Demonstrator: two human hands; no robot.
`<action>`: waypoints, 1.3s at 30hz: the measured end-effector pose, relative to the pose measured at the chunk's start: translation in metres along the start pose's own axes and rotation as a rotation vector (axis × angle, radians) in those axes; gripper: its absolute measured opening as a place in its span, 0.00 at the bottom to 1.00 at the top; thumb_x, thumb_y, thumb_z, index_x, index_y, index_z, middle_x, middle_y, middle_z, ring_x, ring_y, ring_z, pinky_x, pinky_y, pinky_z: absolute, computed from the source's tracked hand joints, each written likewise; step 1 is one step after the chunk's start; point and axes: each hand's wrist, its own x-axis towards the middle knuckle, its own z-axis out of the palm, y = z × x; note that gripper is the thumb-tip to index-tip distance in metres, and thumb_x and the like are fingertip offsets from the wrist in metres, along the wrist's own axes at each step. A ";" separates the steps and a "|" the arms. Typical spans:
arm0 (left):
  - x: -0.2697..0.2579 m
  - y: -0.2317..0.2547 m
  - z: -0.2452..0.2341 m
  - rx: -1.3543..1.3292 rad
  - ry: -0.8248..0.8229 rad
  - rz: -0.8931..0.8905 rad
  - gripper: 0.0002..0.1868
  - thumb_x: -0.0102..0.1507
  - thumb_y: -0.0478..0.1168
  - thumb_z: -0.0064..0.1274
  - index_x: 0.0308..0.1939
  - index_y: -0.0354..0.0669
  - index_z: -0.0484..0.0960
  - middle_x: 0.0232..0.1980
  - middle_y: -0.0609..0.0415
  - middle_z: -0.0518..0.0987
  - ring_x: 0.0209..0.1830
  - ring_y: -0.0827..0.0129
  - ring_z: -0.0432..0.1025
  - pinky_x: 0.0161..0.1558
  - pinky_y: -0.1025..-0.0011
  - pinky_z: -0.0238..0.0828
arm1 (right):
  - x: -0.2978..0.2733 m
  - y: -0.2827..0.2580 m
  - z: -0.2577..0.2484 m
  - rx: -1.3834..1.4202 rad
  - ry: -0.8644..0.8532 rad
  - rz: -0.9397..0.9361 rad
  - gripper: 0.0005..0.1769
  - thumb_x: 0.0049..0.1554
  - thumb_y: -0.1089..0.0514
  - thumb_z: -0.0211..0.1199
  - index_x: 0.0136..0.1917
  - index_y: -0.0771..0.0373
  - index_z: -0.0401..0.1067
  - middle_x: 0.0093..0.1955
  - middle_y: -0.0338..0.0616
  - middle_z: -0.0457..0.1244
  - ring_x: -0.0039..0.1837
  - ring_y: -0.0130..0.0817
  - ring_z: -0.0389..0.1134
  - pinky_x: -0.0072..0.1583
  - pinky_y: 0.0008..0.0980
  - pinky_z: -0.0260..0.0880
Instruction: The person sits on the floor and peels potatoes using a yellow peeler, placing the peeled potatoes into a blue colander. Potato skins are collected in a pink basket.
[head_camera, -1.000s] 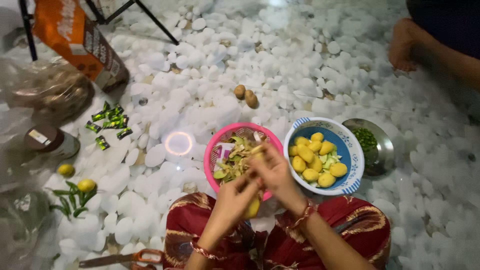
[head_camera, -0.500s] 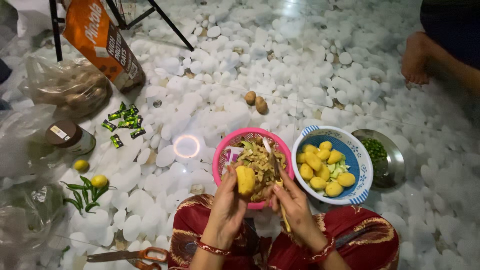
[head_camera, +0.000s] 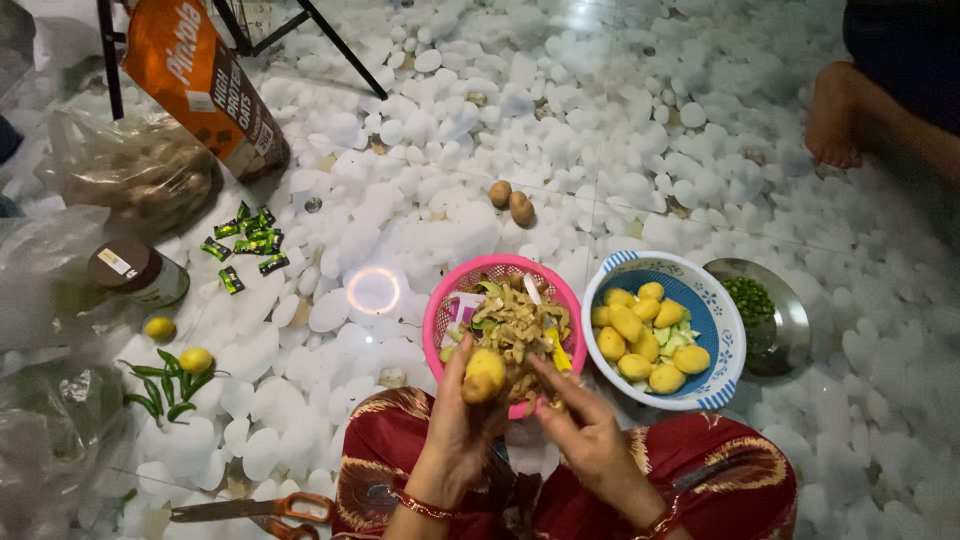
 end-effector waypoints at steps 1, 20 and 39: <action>-0.004 0.000 0.000 -0.048 -0.234 0.090 0.19 0.72 0.54 0.43 0.46 0.42 0.79 0.36 0.56 0.79 0.29 0.75 0.74 0.27 0.77 0.72 | 0.002 -0.007 0.002 0.019 -0.015 0.115 0.28 0.60 0.66 0.57 0.74 0.66 0.65 0.57 0.49 0.66 0.58 0.35 0.66 0.60 0.32 0.65; 0.004 -0.013 0.010 0.224 0.024 0.276 0.17 0.69 0.47 0.41 0.39 0.36 0.77 0.34 0.51 0.75 0.30 0.68 0.71 0.32 0.68 0.70 | 0.025 -0.069 0.025 -0.829 -0.058 -0.307 0.32 0.49 0.59 0.66 0.68 0.47 0.76 0.38 0.44 0.65 0.36 0.42 0.67 0.39 0.42 0.68; 0.025 -0.024 0.004 -0.056 0.124 0.092 0.24 0.69 0.61 0.35 0.47 0.47 0.75 0.33 0.56 0.77 0.30 0.67 0.71 0.32 0.66 0.71 | 0.037 -0.058 0.037 -0.748 0.204 -0.261 0.21 0.57 0.57 0.69 0.64 0.53 0.74 0.36 0.41 0.63 0.35 0.38 0.66 0.38 0.38 0.66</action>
